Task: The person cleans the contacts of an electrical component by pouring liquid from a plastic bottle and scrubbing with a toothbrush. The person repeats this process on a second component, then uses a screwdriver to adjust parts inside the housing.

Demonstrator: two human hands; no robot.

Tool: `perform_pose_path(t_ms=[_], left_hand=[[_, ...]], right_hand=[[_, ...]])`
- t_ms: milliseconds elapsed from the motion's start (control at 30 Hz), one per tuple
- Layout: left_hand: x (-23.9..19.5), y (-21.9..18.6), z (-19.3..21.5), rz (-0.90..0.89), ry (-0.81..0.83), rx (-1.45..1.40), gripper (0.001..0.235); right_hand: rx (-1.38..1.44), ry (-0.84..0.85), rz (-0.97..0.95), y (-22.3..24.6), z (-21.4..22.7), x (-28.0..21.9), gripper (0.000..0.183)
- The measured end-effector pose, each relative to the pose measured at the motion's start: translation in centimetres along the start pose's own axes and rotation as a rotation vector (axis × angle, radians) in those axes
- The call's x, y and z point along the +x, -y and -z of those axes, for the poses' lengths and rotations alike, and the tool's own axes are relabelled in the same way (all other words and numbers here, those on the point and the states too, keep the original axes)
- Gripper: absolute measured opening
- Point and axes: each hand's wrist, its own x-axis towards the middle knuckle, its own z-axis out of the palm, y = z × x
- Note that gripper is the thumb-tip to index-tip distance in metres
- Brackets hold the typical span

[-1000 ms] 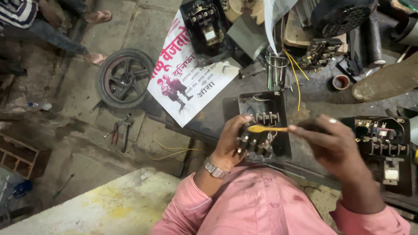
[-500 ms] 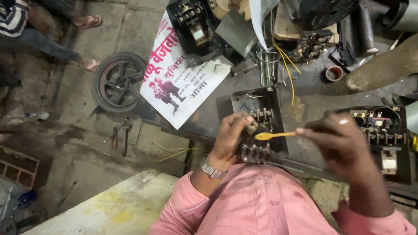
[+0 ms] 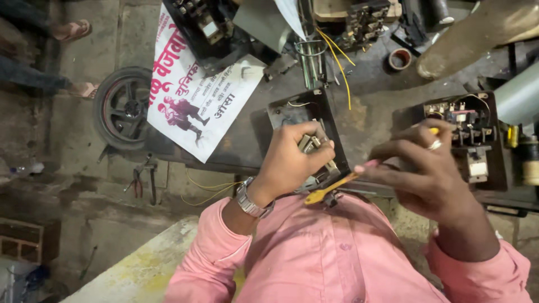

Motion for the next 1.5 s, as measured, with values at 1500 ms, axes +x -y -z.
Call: perform_pose_path(t_ms=[1500], left_hand=[[1.7,1.0,-1.6,-0.022,-0.044,-0.152,0.013]], right_hand=[[-0.024,-0.255,-0.257,1.0,1.9,-2.9,0.036]])
